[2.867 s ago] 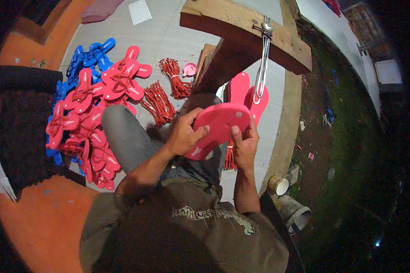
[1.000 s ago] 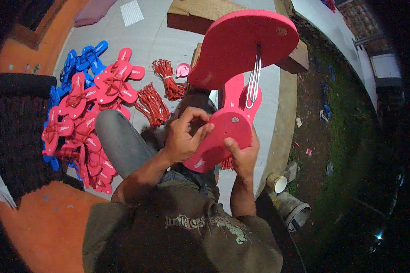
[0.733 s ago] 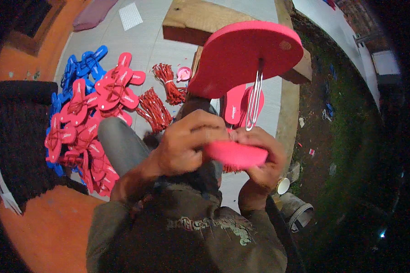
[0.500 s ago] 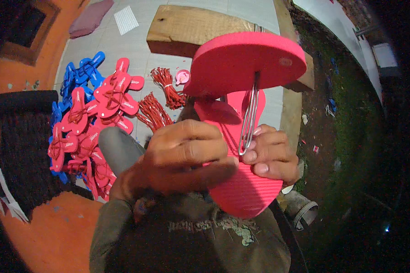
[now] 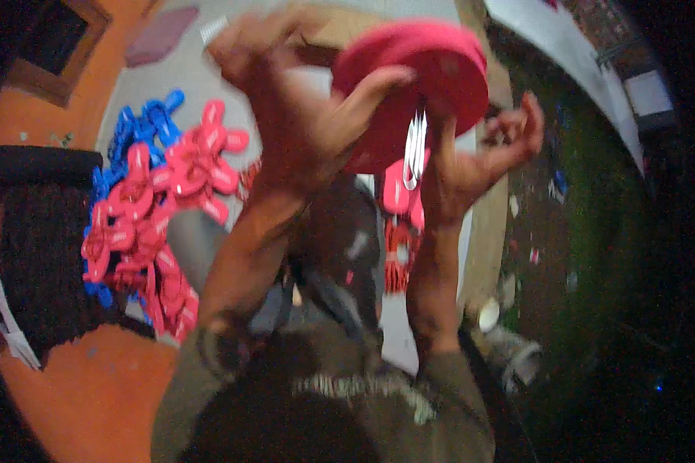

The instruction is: The person attaches straps to sandal soles by hand and using a small wire tool to pull the straps through the pre-drilled holes in the soles.

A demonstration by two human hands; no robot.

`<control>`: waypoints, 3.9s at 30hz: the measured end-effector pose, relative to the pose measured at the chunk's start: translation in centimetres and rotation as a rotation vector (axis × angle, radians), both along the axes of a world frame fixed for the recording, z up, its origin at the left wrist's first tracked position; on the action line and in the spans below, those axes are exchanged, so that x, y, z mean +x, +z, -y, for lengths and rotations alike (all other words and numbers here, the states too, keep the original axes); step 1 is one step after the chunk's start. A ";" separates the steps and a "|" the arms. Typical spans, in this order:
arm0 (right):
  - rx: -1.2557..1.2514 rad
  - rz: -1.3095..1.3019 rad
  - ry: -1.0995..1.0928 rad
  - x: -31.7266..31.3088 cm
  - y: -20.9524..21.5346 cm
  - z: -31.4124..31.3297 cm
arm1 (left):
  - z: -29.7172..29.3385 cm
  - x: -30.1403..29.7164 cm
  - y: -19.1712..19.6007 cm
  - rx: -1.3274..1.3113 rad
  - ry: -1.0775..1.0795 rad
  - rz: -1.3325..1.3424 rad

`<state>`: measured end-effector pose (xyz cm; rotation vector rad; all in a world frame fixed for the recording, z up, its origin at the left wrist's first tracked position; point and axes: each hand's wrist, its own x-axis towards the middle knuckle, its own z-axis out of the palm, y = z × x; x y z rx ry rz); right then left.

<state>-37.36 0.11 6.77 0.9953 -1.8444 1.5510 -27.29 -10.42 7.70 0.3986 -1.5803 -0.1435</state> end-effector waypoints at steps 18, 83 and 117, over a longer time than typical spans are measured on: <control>0.743 0.244 0.147 7.0 -18.6 -9.1 | 3.1 15.9 -47.0 0.895 0.197 1.329; 0.564 0.754 1.381 15.0 -17.0 -1.1 | -7.3 13.8 -34.0 1.175 -0.138 0.440; 0.493 0.583 0.698 15.3 -20.2 0.3 | 1.8 16.0 -16.7 1.527 -0.643 -0.116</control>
